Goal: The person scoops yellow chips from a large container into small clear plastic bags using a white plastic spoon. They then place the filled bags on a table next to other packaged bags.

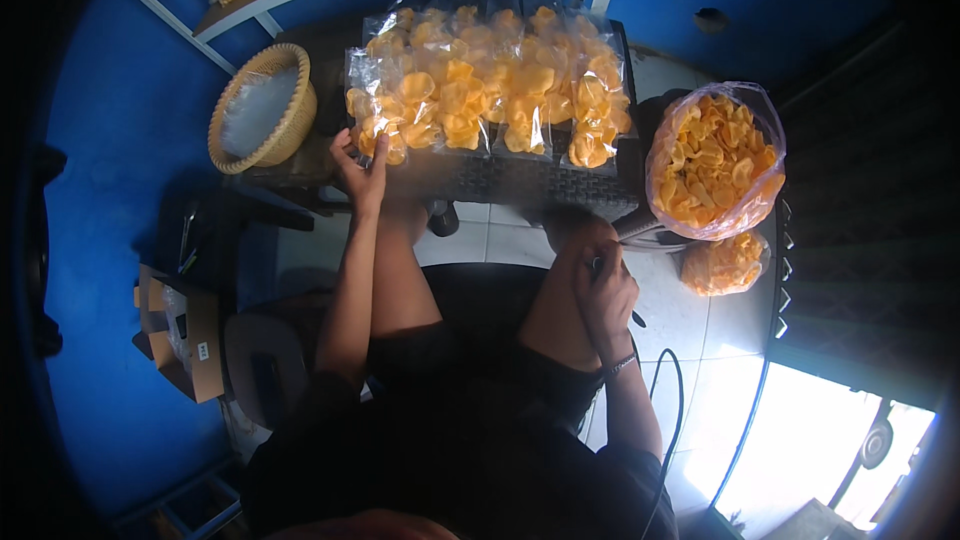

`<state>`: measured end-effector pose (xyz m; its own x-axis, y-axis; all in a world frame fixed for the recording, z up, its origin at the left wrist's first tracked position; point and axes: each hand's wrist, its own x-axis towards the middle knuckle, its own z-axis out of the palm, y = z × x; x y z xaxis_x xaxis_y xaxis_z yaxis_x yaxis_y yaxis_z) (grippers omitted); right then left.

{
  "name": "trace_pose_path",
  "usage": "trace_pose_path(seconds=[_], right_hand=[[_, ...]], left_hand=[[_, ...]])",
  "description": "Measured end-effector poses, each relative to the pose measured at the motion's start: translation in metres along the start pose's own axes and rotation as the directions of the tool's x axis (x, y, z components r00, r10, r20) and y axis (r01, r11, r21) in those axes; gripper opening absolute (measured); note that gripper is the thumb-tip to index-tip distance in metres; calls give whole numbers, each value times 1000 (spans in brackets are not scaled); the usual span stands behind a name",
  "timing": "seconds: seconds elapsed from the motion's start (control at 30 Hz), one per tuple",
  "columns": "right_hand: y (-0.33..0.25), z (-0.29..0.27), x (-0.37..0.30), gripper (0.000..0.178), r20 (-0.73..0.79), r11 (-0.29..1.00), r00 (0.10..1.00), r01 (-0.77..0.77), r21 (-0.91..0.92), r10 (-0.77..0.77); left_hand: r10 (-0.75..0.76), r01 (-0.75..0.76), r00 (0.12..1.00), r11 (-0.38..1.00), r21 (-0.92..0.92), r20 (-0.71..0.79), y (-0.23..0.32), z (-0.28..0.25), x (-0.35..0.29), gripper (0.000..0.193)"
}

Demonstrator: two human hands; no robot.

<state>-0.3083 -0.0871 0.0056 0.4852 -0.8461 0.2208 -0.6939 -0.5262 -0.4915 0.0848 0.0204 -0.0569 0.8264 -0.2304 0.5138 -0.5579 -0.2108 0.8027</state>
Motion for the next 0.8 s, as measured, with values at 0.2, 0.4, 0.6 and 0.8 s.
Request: trace_pose_path(seconds=[0.2, 0.4, 0.6, 0.8], right_hand=[[-2, 0, 1, 23, -81, 997, 994, 76, -10, -77], [-1, 3, 2, 24, -101, 994, 990, 104, 19, -101], [0, 5, 3, 24, -108, 996, 990, 93, 0, -92], [-2, 3, 0, 21, -100, 997, 992, 74, 7, -73]], left_hand=[[67, -56, 990, 994, 93, -125, 20, -27, 5, 54], [417, -314, 899, 827, 467, -134, 22, -100, 87, 42], [-104, -52, 941, 896, 441, 321, -13, -127, 180, 84], [-345, -42, 700, 854, 519, 625, -36, -121, 198, 83]])
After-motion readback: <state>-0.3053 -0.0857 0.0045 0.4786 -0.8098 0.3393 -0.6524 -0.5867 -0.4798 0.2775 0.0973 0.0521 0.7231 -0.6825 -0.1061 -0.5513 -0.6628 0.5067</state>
